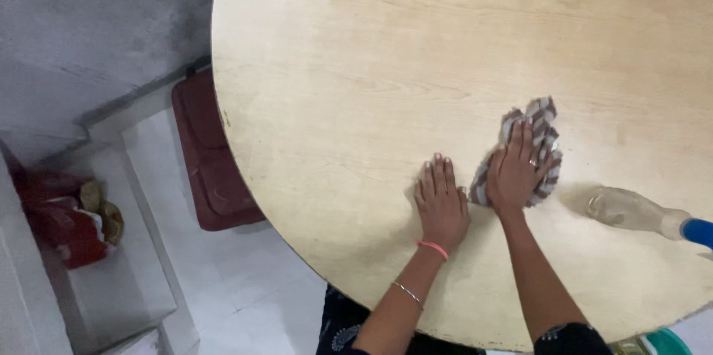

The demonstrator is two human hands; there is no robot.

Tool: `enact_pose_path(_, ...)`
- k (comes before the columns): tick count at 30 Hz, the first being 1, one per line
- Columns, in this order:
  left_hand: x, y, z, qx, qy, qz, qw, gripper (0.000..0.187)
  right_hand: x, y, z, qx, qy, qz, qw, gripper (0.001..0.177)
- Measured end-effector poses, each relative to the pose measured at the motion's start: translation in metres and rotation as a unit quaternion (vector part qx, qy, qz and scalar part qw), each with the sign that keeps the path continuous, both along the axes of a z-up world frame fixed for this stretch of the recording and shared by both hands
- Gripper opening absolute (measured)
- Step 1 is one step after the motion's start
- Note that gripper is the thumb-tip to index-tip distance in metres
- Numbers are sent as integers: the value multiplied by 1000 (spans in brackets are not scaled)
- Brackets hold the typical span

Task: The person wipes a large, round, light-colored table with a cloth. They use a spray bottle to apply liquid to the surface and continue wiping in circular and sweeping motions across the entire tabletop.

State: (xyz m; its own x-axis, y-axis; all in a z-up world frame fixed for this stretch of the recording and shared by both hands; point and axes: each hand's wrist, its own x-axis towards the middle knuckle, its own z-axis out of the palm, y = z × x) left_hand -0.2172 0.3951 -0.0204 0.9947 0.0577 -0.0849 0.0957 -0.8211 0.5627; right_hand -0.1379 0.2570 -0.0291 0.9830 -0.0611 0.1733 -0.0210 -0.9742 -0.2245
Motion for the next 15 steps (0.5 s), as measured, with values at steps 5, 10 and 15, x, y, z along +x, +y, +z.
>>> enact_pose_path(5, 52, 84, -15, 39, -63, -67, 995, 64, -67, 42, 2, -11, 43, -26, 999, 60)
enact_pose_path(10, 87, 139, -19, 102, -137, -33, 985, 67, -71, 65, 7, -33, 58, 113, 991, 61)
enact_pose_path(15, 97, 141, -7, 111, -111, -27, 987, 68, -13, 54, 26, -40, 106, 256, 960, 62)
